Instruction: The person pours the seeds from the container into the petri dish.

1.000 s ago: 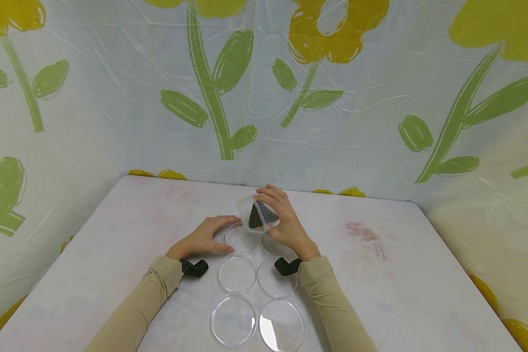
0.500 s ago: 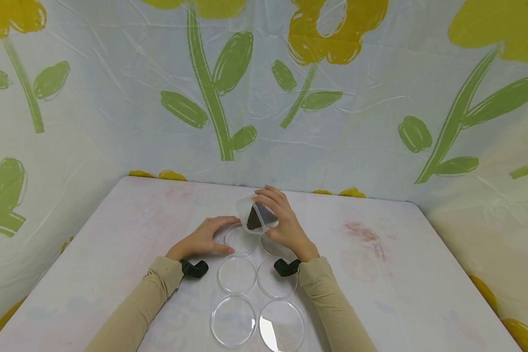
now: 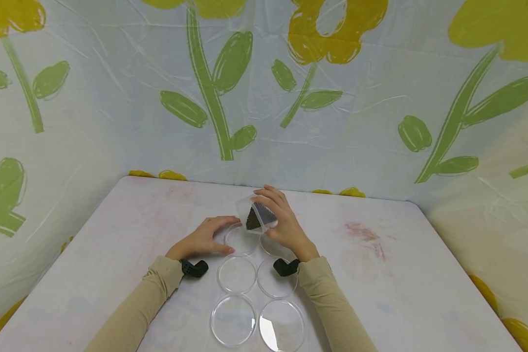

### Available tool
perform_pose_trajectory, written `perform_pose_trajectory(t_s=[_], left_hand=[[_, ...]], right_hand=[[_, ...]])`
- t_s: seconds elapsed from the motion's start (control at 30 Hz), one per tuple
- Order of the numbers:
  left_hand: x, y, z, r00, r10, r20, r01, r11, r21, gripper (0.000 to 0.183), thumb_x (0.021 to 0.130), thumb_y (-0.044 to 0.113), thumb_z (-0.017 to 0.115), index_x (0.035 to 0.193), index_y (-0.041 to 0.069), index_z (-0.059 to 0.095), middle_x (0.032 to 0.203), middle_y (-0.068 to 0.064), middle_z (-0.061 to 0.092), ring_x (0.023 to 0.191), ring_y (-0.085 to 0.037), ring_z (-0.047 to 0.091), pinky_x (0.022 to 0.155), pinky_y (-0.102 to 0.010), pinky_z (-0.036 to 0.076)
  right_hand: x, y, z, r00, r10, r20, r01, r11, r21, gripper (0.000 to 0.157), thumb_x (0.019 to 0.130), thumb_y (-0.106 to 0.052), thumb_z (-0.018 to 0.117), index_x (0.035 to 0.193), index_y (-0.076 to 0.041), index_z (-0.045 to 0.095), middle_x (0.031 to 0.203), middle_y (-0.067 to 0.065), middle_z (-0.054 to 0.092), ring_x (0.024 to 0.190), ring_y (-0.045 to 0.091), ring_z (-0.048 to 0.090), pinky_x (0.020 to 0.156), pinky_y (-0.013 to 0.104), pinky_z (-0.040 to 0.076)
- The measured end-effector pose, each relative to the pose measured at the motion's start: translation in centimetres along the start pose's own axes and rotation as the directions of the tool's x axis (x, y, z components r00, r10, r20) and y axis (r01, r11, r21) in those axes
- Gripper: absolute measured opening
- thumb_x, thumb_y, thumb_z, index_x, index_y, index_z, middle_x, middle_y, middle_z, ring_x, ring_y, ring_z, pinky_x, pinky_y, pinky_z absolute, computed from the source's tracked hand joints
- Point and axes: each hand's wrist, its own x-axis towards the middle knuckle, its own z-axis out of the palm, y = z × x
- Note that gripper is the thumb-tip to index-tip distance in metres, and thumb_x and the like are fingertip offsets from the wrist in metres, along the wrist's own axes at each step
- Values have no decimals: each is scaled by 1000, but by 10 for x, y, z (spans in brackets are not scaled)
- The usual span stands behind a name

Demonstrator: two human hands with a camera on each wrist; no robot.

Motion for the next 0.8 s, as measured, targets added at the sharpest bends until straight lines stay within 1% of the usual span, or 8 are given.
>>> perform_pose_trajectory(t_s=[0.2, 0.33, 0.57, 0.8], left_hand=[[0, -1, 0, 1000, -7, -1, 7, 1000, -1, 76, 78, 35, 81, 143, 9, 51, 146, -6, 51, 135, -28, 43, 109, -57, 27], [-1, 0, 0, 1000, -21, 5, 21, 1000, 2, 77, 78, 36, 80, 144, 9, 50, 146, -7, 50, 136, -29, 42, 109, -58, 25], [0, 2, 0, 1000, -3, -3, 3, 1000, 0, 76, 78, 35, 80, 143, 8, 51, 145, -9, 52, 135, -30, 43, 109, -59, 26], [-1, -1, 1, 1000, -24, 5, 24, 1000, 4, 77, 78, 37, 80, 144, 9, 50, 146, -7, 51, 136, -28, 43, 110, -57, 24]], right_hand=[[0, 1, 1, 1000, 8, 12, -8, 1000, -4, 97, 46, 28, 50, 134, -13, 55, 141, 11, 51, 142, 34, 31, 114, 48, 28], [0, 0, 1, 1000, 12, 20, -12, 1000, -6, 96, 48, 27, 52, 134, -14, 55, 141, 11, 50, 142, 33, 31, 114, 48, 28], [0, 0, 2, 1000, 11, 19, -11, 1000, -11, 95, 49, 28, 52, 134, -14, 55, 141, 11, 50, 143, 31, 31, 114, 48, 28], [-1, 1, 2, 1000, 6, 20, -6, 1000, -7, 95, 50, 30, 54, 134, -13, 55, 141, 11, 50, 143, 31, 30, 114, 48, 27]])
